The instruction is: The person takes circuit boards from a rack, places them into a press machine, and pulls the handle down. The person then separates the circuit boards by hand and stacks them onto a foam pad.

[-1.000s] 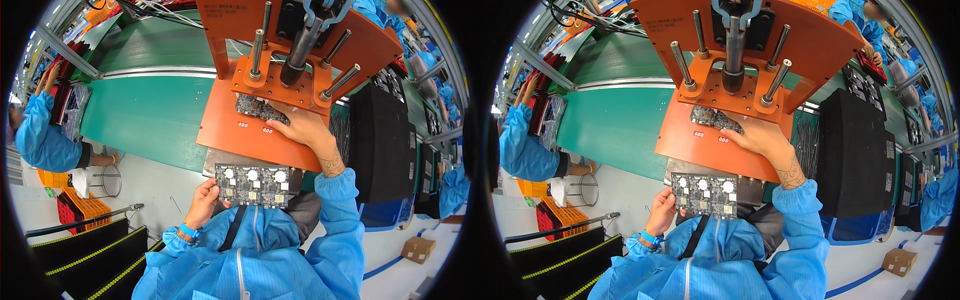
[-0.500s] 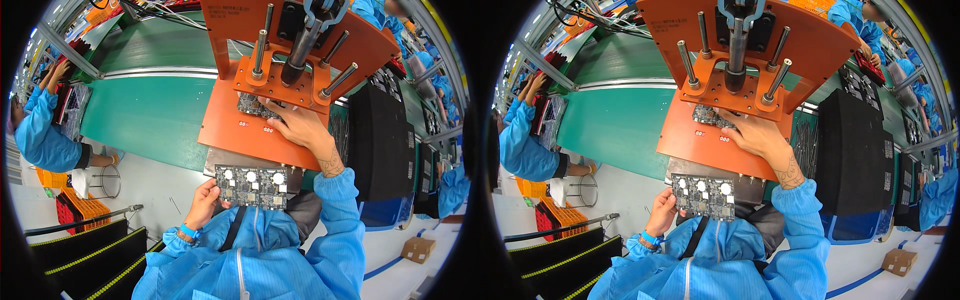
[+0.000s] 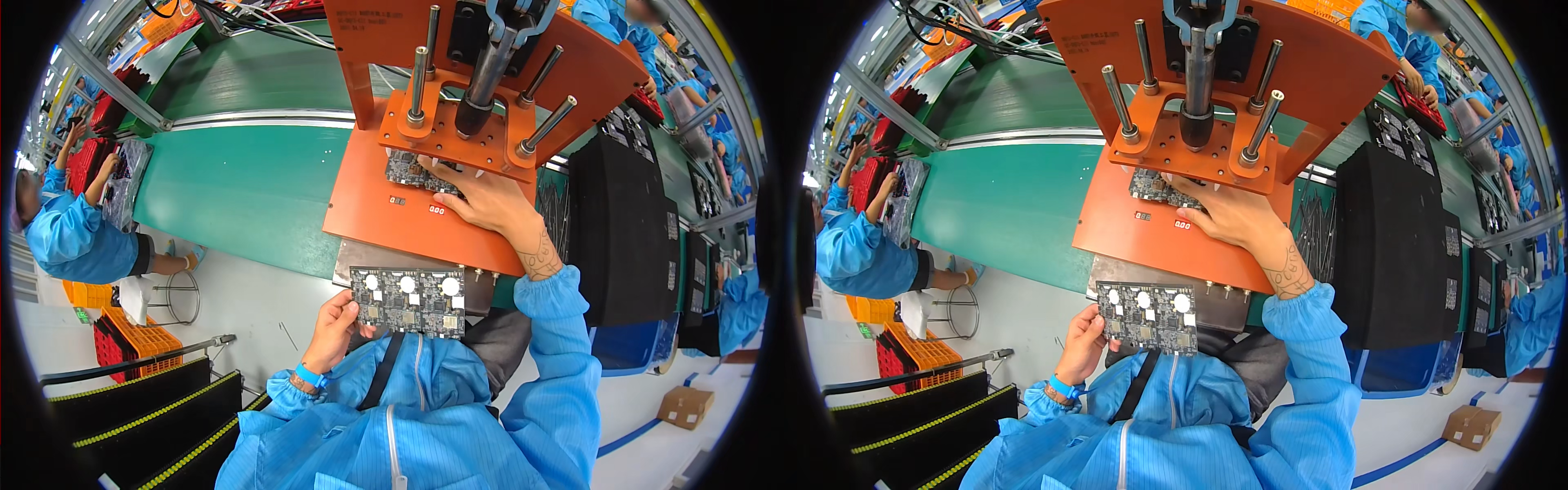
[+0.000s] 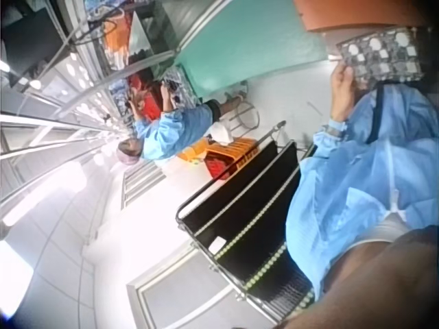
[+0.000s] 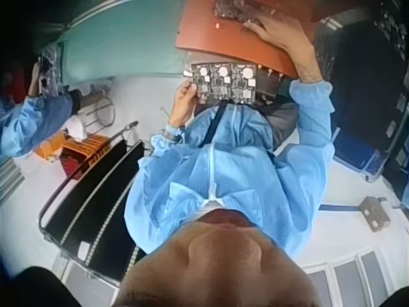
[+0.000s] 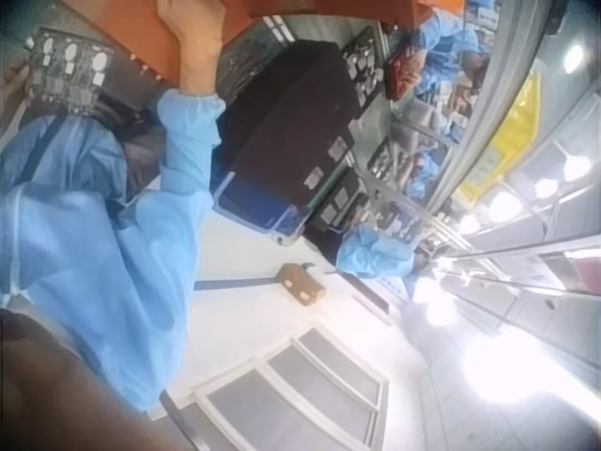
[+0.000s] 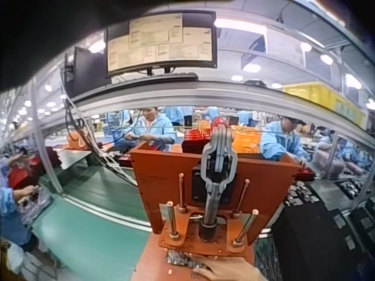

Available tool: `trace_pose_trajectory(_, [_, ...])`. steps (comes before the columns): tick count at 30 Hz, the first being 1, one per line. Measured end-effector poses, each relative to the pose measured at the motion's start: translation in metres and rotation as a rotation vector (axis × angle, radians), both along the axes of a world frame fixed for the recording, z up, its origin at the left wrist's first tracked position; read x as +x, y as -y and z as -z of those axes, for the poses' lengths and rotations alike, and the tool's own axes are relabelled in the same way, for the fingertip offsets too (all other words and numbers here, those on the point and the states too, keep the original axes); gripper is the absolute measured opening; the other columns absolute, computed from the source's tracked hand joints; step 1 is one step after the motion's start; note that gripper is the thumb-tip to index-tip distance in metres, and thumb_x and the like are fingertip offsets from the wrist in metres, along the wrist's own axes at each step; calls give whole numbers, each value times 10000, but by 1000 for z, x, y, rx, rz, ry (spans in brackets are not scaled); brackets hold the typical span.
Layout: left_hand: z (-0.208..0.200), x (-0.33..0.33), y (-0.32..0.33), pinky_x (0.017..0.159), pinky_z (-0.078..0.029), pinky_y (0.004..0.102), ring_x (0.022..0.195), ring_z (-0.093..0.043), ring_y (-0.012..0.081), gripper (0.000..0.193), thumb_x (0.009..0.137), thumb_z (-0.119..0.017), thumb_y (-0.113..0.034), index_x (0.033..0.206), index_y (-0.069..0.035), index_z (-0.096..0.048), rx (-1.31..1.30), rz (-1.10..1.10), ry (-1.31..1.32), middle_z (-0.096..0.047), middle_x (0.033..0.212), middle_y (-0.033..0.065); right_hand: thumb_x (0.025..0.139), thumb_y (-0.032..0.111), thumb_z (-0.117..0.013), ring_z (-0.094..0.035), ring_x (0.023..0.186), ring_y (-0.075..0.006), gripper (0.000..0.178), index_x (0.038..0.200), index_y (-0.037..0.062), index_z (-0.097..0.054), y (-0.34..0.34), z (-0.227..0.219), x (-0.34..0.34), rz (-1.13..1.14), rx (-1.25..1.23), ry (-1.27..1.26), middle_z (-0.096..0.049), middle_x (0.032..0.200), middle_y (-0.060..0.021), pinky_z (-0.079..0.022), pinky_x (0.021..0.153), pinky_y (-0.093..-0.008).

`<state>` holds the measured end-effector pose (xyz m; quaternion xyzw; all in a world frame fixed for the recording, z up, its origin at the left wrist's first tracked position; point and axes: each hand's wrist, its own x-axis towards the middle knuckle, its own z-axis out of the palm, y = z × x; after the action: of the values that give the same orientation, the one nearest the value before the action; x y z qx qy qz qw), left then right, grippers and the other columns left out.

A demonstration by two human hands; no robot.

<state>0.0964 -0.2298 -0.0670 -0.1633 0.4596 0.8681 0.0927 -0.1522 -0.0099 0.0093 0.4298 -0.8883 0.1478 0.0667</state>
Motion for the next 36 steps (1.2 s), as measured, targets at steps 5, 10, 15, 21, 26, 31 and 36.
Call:
trace_pose_trajectory(5, [1, 1, -2, 632, -530, 284, 724, -652, 161, 266, 981, -522, -228, 1134, -10, -531, 3, -7, -9, -660, 917, 83, 889, 402, -589, -589, 1044, -315, 472, 1317, 207, -542, 4, 3, 4, 9, -83, -44, -611, 1137, -123, -474, 875, -425])
trace_pose_trajectory(10, [3, 2, -3, 646, -540, 291, 732, -657, 164, 265, 980, -524, -228, 1131, -11, -532, 18, 3, 18, -664, 931, 88, 901, 405, -573, -599, 1005, -313, 465, 1316, 197, -540, 6, -6, 6, 33, -33, 78, -616, 1094, -137, -485, 843, -416])
trace_pose_trajectory(15, [4, 1, -2, 650, -544, 292, 730, -658, 165, 263, 980, -522, -226, 1131, -11, -532, 31, 11, 12, -666, 935, 89, 921, 397, -546, -611, 961, -320, 457, 1330, 195, -523, 5, -5, 5, 19, -12, 114, -625, 1074, -136, -493, 812, -422])
trace_pose_trajectory(21, [5, 2, -1, 649, -545, 291, 730, -657, 164, 278, 983, -519, -230, 1151, -9, -528, 24, 12, 10, -665, 955, 87, 934, 419, -517, -642, 867, -313, 469, 1355, 212, -497, 2, -8, 3, 7, 13, 85, -650, 980, -135, -516, 716, -411])
trace_pose_trajectory(26, [7, 5, 0, 652, -543, 287, 740, -658, 164, 312, 982, -522, -242, 1185, -5, -522, 4, 8, 7, -661, 979, 84, 955, 445, -472, -648, 870, -310, 478, 1382, 229, -471, 3, -22, 3, 37, 163, 215, -661, 923, -152, -519, 708, -417])
trace_pose_trajectory(31, [8, 7, 0, 659, -540, 286, 750, -658, 164, 326, 978, -532, -255, 1189, -6, -521, 14, -1, 7, -662, 983, 80, 957, 421, -480, -590, 1073, -300, 498, 1437, 335, -377, 2, -24, 0, 102, 181, 451, -573, 1285, -100, -495, 873, -402])
trace_pose_trajectory(36, [9, 7, -1, 655, -540, 286, 743, -656, 162, 306, 978, -531, -251, 1165, -9, -525, 25, 0, 15, -663, 972, 85, 956, 416, -485, -527, 1187, -309, 503, 1439, 329, -373, -1, -11, -4, 23, 109, 371, -528, 1348, -104, -439, 982, -399])
